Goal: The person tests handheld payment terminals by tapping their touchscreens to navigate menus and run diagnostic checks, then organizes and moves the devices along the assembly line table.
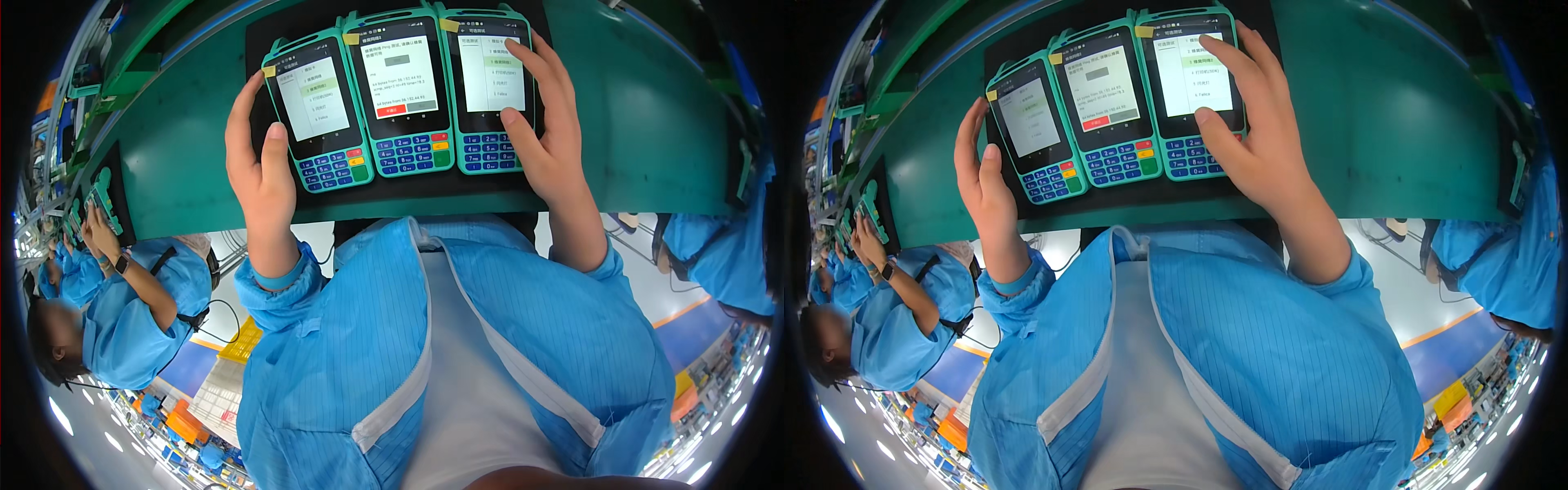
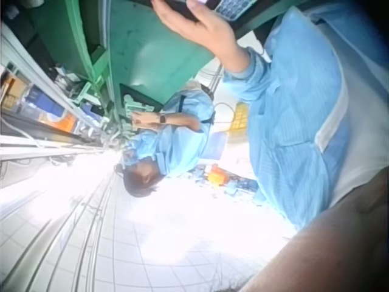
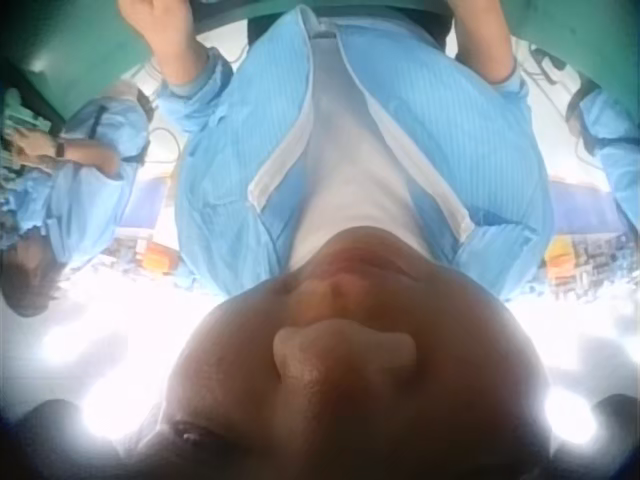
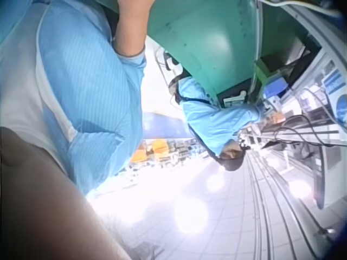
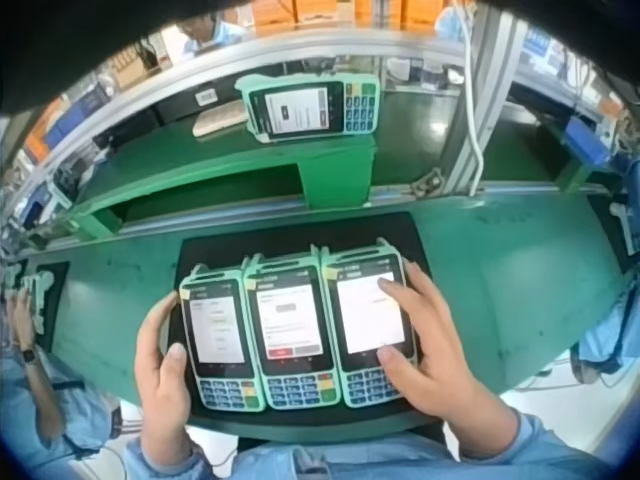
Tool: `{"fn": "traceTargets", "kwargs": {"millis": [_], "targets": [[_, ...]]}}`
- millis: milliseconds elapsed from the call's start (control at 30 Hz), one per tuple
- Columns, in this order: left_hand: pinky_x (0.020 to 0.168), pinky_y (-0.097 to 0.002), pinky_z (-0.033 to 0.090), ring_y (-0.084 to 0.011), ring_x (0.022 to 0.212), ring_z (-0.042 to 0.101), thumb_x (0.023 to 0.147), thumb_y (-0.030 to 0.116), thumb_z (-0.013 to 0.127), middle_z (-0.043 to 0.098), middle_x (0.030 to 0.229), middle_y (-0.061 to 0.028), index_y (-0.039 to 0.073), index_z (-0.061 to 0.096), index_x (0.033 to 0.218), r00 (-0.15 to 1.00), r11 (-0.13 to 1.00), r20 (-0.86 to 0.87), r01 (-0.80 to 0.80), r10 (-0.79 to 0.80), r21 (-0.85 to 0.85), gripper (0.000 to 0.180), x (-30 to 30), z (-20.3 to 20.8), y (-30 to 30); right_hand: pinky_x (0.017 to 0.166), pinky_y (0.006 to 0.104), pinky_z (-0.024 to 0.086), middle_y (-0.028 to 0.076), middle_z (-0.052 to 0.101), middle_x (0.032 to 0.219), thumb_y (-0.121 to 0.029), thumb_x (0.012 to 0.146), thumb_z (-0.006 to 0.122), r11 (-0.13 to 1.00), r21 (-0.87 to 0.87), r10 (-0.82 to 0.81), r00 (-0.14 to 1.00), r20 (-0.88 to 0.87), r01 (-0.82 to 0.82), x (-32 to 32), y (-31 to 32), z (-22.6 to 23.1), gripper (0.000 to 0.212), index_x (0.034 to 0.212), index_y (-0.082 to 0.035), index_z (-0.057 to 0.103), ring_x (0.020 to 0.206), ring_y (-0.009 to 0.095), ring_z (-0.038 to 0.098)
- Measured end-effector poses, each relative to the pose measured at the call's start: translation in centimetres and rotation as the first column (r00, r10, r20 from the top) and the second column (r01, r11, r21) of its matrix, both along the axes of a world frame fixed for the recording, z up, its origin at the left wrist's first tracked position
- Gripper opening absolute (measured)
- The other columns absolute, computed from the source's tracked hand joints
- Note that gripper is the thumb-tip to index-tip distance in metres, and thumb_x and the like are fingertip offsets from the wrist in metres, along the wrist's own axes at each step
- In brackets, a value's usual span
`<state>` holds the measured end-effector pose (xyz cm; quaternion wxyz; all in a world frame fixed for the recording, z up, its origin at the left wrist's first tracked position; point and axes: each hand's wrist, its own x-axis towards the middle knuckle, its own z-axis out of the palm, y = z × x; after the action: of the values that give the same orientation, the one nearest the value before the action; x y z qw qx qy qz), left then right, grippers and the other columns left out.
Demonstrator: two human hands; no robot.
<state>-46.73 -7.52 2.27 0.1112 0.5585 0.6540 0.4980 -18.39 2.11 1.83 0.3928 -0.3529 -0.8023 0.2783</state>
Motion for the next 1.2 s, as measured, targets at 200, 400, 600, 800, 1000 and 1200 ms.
{"fn": "traceTargets", "kwargs": {"millis": [200, 400, 600, 800, 1000, 1200], "targets": [[0.110, -0.0384, 0.033, -0.0293, 0.128, 0.048, 0.095, 0.015, 0.048, 0.054, 0.134, -0.0183, -0.002, 0.051, 0.133, 0.997, 0.998, 0.062, -0.054, 0.056, -0.027, 0.042, -0.7, -0.7, 0.1, 0.109, 0.0451, 0.032, 0.028, 0.031, 0.149, -0.010, 0.081, 0.063, 1.000, -0.016, 0.006, 0.999, 0.043, -0.005, 0.6, 0.0, 0.0, 0.058, 0.137, -0.008, 0.049, 0.137, 0.043, 0.035], [0.109, -0.0400, 0.034, -0.0334, 0.130, 0.047, 0.100, 0.021, 0.045, 0.051, 0.136, -0.0233, -0.004, 0.045, 0.136, 0.982, 0.970, 0.067, -0.164, 0.179, -0.181, 0.043, -1.2, -0.7, 0.0, 0.110, 0.0458, 0.031, 0.028, 0.028, 0.150, -0.007, 0.080, 0.061, 0.999, -0.042, 0.003, 1.000, 0.008, -0.003, 0.8, -0.2, 1.1, 0.060, 0.138, -0.004, 0.044, 0.136, 0.044, 0.034], [0.099, -0.0398, 0.045, -0.0358, 0.115, 0.059, 0.098, 0.019, 0.050, 0.059, 0.125, -0.0256, -0.006, 0.053, 0.127, 0.958, 0.931, -0.031, -0.284, 0.285, -0.230, 0.038, -2.5, -0.9, 0.2, 0.112, 0.0465, 0.028, 0.025, 0.027, 0.151, -0.008, 0.081, 0.061, 0.990, -0.144, -0.005, 0.999, -0.045, -0.002, 0.4, -0.6, 1.4, 0.065, 0.142, -0.007, 0.038, 0.139, 0.042, 0.031], [0.085, -0.0375, 0.050, -0.0305, 0.097, 0.065, 0.095, 0.018, 0.054, 0.067, 0.106, -0.0209, -0.006, 0.061, 0.113, 0.948, 0.936, -0.015, -0.316, 0.318, -0.156, 0.031, -3.5, -1.9, 0.5, 0.113, 0.0478, 0.026, 0.024, 0.032, 0.149, -0.010, 0.081, 0.062, 0.997, -0.036, -0.065, 0.998, -0.006, 0.065, 0.7, -0.1, 3.0, 0.063, 0.140, -0.007, 0.040, 0.140, 0.043, 0.028], [0.074, -0.0336, 0.050, -0.0228, 0.080, 0.063, 0.089, 0.013, 0.059, 0.065, 0.094, -0.0140, -0.002, 0.061, 0.101, 0.923, 0.919, 0.063, -0.368, 0.380, -0.145, 0.019, -3.4, -2.7, 0.2, 0.111, 0.0570, 0.027, 0.019, 0.034, 0.149, -0.017, 0.080, 0.066, 0.905, 0.424, -0.046, 0.984, 0.171, -0.032, -1.0, 5.5, 8.8, 0.050, 0.129, -0.015, 0.058, 0.140, 0.042, 0.027], [0.073, -0.0331, 0.050, -0.0211, 0.076, 0.061, 0.088, 0.010, 0.059, 0.063, 0.092, -0.0127, -0.001, 0.061, 0.102, 0.930, 0.930, 0.083, -0.347, 0.358, -0.118, 0.018, -3.4, -3.0, 0.1, 0.109, 0.0697, 0.016, 0.010, 0.028, 0.155, -0.028, 0.082, 0.067, 0.678, 0.728, -0.387, 0.794, 0.470, -0.101, -7.5, 14.1, 10.0, 0.048, 0.129, -0.027, 0.059, 0.144, 0.038, 0.019]]}}
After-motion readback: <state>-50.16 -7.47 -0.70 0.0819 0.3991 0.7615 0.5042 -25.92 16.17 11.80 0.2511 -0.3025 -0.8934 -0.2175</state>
